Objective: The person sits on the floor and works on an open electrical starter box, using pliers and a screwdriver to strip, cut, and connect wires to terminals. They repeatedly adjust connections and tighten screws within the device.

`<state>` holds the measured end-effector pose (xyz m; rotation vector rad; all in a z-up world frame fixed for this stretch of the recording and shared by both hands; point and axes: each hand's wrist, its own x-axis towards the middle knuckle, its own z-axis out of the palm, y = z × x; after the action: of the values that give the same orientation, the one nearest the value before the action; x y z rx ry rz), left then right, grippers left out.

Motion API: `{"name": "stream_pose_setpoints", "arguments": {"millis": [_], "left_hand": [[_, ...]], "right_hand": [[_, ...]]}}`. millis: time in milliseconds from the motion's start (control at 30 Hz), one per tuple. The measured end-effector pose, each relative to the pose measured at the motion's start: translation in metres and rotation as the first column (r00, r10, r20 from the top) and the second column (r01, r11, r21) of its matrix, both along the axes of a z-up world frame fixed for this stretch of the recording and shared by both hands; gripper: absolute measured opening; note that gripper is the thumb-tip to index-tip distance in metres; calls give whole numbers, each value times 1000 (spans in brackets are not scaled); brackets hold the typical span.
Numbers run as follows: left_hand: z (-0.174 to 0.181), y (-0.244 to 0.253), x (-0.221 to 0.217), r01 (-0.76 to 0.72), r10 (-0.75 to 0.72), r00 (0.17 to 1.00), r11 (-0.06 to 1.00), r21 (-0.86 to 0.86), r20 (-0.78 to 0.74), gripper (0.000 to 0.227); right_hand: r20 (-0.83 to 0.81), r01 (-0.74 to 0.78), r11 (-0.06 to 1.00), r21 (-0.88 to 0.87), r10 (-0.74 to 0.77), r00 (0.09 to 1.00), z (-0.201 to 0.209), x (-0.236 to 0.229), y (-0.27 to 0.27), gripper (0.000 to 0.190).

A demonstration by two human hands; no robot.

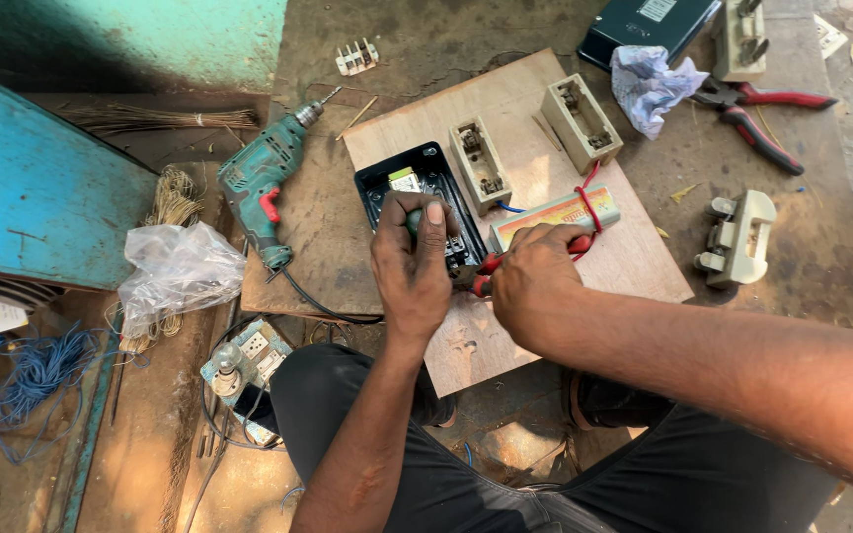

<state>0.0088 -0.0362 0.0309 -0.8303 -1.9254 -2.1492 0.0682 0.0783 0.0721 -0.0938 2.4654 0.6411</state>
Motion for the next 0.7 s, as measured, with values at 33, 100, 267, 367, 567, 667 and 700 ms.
{"name": "stream_pose_setpoints", "arguments": {"millis": [33,100,267,367,567,667,700], "left_hand": [[-1,1,-3,-5,5,1000,1000,25,4,32],[-3,6,-10,-12,11,1000,997,74,16,36],[-17,14,-17,-41,46,999,986,161,-28,40],[-28,16,-22,-37,48,995,991,130,-82,44],[-29,-12,-58,530,-560,807,827,190,188,28],[-1,-11,-76,705,-757,624,653,278,194,32],[0,-11,-69,698,-751,630,659,280,196,37]], "right_hand": [[11,6,1000,-13,-6,1000,0,0,0,41],[5,-8,999,-46,8,1000,0,3,4,41],[-7,-30,992,-125,29,1000,-4,14,14,39],[-12,-22,987,-160,21,1000,-13,15,21,37],[-174,-43,958,-284,-7,985,-41,22,30,30],[-186,-5,963,-270,-47,981,-31,12,31,30],[-141,-4,972,-235,-30,990,-30,16,29,30]]}}
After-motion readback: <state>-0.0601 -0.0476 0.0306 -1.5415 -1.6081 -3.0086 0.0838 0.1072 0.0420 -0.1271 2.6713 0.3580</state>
